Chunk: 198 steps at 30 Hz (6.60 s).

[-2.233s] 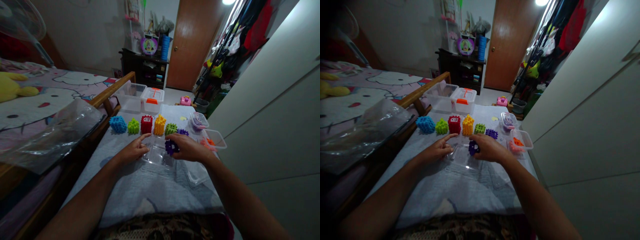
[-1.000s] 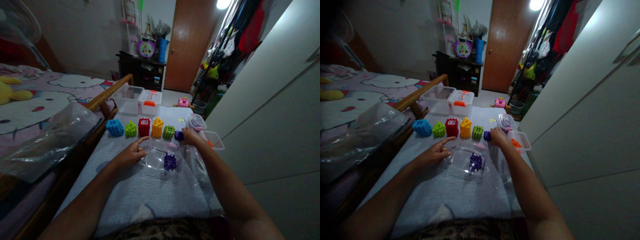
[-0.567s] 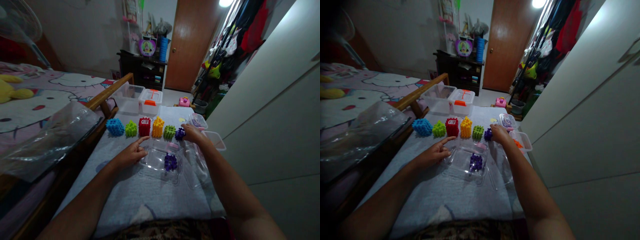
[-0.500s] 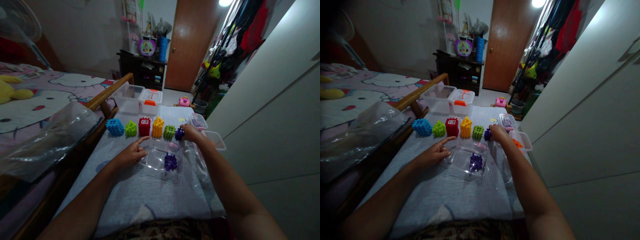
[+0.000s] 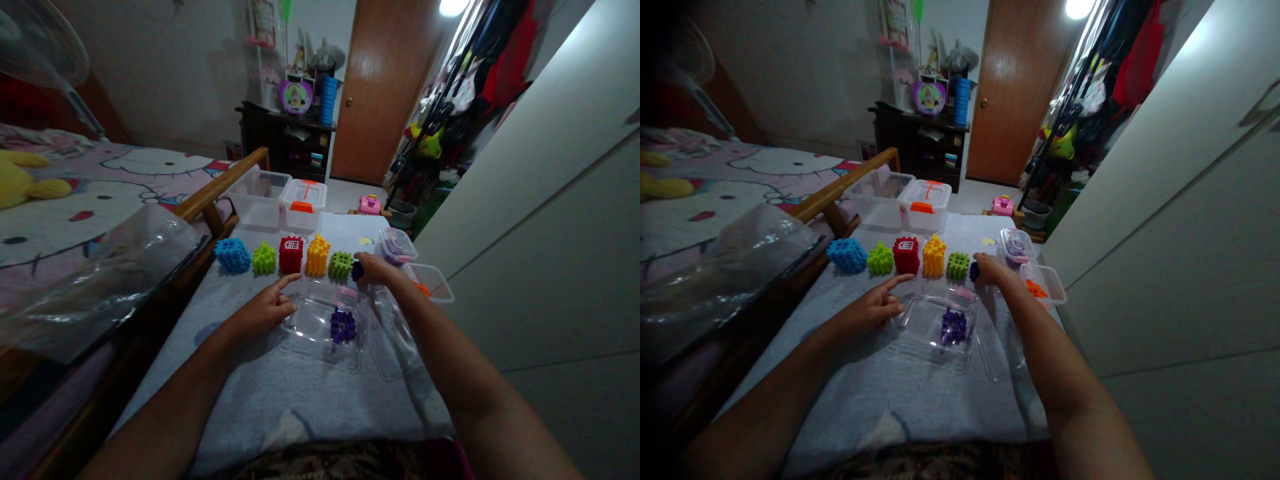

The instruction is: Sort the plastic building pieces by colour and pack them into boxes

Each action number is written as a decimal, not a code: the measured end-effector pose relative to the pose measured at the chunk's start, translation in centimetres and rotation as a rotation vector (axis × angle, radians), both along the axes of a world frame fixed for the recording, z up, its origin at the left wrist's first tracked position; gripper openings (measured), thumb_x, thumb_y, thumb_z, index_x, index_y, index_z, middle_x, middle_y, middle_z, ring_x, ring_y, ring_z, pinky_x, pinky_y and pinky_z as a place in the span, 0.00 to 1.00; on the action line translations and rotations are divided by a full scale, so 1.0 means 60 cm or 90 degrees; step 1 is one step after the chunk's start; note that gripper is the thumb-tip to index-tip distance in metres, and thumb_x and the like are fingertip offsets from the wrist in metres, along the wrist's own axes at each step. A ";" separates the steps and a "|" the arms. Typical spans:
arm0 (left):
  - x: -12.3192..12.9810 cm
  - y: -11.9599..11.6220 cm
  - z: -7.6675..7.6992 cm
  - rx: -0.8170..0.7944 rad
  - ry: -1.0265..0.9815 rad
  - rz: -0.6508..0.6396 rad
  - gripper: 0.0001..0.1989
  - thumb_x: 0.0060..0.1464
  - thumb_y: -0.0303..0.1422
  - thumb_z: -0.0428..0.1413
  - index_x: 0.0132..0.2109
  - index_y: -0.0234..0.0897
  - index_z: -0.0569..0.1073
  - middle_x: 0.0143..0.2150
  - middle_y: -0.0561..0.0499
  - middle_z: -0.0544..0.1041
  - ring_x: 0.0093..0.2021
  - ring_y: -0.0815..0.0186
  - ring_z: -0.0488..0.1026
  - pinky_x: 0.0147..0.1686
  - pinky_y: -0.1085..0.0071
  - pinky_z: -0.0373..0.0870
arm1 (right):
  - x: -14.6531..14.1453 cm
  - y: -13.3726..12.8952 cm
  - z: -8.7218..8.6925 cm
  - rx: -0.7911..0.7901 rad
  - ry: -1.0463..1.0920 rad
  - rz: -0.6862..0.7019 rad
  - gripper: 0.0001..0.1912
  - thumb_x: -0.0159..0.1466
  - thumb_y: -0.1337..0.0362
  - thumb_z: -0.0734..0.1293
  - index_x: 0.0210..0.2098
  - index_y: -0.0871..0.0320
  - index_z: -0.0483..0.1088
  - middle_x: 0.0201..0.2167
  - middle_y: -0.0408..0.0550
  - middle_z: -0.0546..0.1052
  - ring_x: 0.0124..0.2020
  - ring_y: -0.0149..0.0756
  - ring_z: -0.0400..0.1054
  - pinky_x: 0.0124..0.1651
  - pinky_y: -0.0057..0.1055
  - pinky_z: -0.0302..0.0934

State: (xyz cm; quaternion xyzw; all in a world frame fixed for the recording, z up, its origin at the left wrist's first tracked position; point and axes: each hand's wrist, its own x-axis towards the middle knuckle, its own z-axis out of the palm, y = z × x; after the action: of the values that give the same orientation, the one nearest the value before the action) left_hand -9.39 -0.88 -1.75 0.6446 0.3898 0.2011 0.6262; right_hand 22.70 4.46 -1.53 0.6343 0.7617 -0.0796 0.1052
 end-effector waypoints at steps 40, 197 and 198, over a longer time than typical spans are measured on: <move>0.003 0.001 -0.007 0.003 -0.015 -0.014 0.38 0.55 0.29 0.55 0.70 0.32 0.50 0.19 0.62 0.61 0.19 0.72 0.58 0.22 0.75 0.51 | -0.227 -0.161 0.070 -0.022 -0.041 0.197 0.19 0.59 0.59 0.67 0.48 0.61 0.71 0.41 0.60 0.79 0.40 0.49 0.76 0.38 0.37 0.69; -0.011 0.001 0.006 0.019 0.014 0.012 0.37 0.58 0.37 0.54 0.70 0.31 0.50 0.17 0.61 0.66 0.16 0.70 0.61 0.19 0.75 0.55 | -0.030 -0.385 -0.063 0.176 0.113 -0.210 0.50 0.52 0.46 0.72 0.67 0.63 0.55 0.67 0.69 0.58 0.67 0.64 0.51 0.65 0.57 0.51; -0.012 0.001 0.007 0.020 0.015 0.007 0.38 0.57 0.38 0.54 0.70 0.31 0.49 0.17 0.60 0.67 0.16 0.70 0.61 0.19 0.75 0.55 | -0.034 -0.385 -0.067 0.175 0.103 -0.220 0.51 0.52 0.45 0.71 0.67 0.63 0.54 0.67 0.69 0.58 0.67 0.65 0.51 0.64 0.57 0.51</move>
State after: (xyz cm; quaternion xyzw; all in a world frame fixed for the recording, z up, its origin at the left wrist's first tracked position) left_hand -10.13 -0.83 -1.33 0.6541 0.3975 0.2034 0.6106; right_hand 20.64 -18.66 -5.57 0.7552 0.6515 -0.0422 -0.0587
